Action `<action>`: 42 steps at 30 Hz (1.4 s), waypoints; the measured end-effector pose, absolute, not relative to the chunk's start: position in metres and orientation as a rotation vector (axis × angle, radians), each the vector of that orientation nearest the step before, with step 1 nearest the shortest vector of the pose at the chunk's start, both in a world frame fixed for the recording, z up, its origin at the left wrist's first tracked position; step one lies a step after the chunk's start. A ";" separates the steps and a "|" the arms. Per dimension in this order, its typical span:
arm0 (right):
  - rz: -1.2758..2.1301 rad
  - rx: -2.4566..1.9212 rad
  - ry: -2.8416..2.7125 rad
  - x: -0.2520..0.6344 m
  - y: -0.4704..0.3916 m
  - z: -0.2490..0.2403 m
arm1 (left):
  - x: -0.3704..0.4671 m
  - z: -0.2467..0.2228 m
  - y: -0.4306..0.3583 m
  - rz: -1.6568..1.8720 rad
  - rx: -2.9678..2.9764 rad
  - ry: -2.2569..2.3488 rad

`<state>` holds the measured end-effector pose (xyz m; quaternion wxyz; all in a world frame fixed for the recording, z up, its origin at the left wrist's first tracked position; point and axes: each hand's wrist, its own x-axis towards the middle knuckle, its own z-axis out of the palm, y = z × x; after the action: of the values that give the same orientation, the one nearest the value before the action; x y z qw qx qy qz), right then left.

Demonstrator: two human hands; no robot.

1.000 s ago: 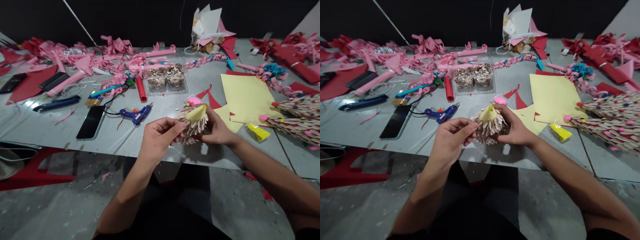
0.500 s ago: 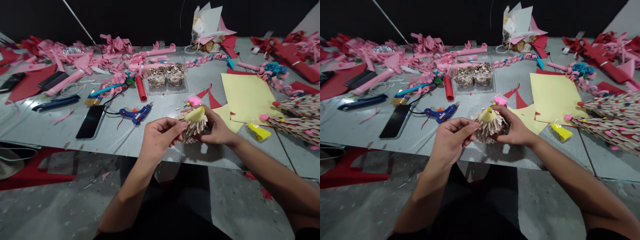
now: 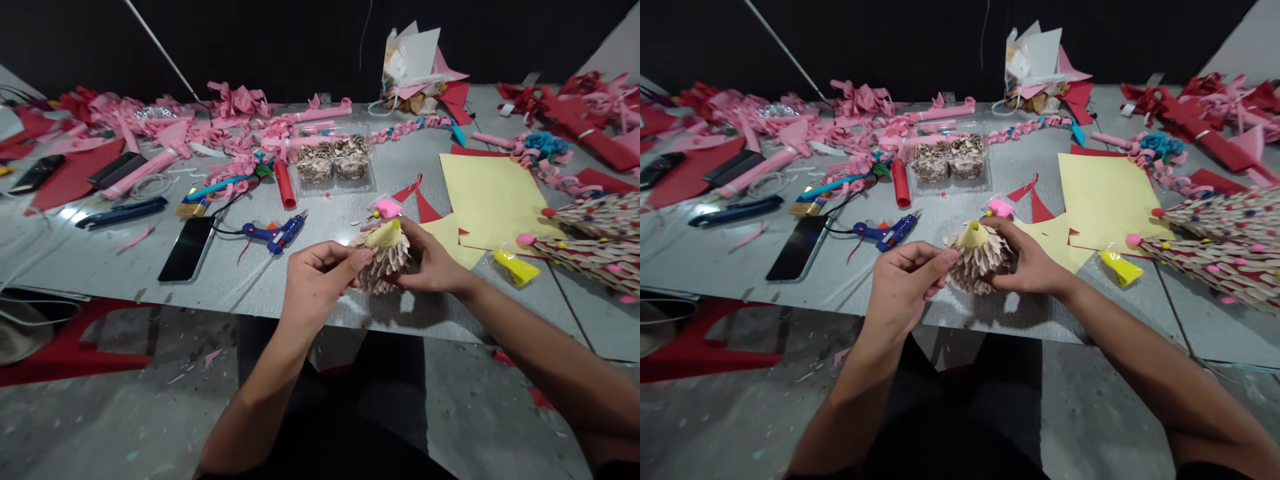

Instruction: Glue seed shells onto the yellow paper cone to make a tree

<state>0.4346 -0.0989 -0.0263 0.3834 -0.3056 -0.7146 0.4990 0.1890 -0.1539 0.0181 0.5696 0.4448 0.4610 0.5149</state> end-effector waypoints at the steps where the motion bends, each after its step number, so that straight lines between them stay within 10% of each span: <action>1: 1.291 -0.774 -1.823 0.435 -0.099 -0.025 | 0.186 0.018 -0.156 1.208 1.059 1.103; 13: 1.242 -0.667 -1.964 0.441 -0.088 -0.025 | 0.157 0.099 -0.028 1.296 1.985 1.305; 21: 1.332 -0.620 -1.930 0.441 -0.083 -0.034 | 0.205 0.076 0.182 0.189 2.625 1.606; 42: 1.377 -0.650 -1.883 0.438 -0.082 -0.035 | 0.200 0.041 0.222 0.110 2.659 1.642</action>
<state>0.4384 -0.0824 -0.0347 0.3521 -0.2512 -0.7278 0.5322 0.2004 0.2224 0.0414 0.0074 0.8504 0.5250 0.0351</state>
